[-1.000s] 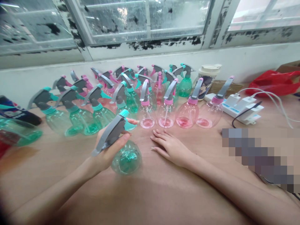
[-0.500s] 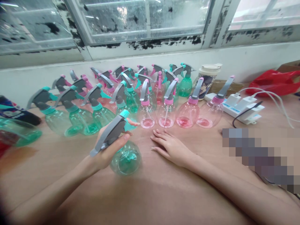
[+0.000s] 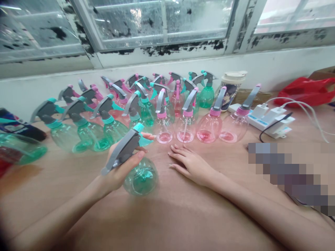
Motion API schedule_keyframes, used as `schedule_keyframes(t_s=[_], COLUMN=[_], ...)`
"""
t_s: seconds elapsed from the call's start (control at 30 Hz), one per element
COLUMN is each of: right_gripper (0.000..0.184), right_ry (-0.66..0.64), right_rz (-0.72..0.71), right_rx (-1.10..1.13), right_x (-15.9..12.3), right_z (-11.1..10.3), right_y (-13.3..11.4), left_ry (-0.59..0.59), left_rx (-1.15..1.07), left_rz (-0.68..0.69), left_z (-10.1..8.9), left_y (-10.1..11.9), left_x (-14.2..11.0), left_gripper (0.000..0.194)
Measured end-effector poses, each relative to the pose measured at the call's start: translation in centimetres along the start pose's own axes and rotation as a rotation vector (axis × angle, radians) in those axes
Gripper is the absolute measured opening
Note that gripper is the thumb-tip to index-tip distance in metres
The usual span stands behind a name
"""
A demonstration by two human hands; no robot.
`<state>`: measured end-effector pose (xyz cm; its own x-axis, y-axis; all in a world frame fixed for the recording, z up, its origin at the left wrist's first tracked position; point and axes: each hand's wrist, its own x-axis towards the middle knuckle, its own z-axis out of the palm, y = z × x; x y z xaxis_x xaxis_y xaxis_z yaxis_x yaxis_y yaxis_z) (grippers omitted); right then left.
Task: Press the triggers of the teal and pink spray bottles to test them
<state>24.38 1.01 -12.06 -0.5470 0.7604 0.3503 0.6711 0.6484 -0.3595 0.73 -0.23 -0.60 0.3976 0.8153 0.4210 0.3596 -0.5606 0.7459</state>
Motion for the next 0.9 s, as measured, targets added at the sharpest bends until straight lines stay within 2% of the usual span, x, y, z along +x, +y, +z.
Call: schedule_keyframes(t_s=[0.2, 0.43, 0.67, 0.9], right_gripper=[0.043, 0.043, 0.043, 0.043], right_ry=[0.004, 0.021, 0.008, 0.027], right_rz=[0.003, -0.004, -0.006, -0.020], right_rx=[0.013, 0.021, -0.002, 0.008], right_x=[0.01, -0.14, -0.14, -0.16], right_z=[-0.03, 0.26, 0.26, 0.41], right_y=[-0.11, 0.15, 0.12, 0.22], left_ry=[0.005, -0.002, -0.015, -0.004], left_rx=[-0.001, -0.015, -0.019, -0.018], left_rz=[0.019, -0.002, 0.021, 0.003], left_z=[0.02, 0.02, -0.11, -0.17], left_y=[-0.20, 0.06, -0.15, 0.05], left_x=[0.18, 0.05, 0.28, 0.12], left_gripper=[0.017, 0.023, 0.011, 0.011])
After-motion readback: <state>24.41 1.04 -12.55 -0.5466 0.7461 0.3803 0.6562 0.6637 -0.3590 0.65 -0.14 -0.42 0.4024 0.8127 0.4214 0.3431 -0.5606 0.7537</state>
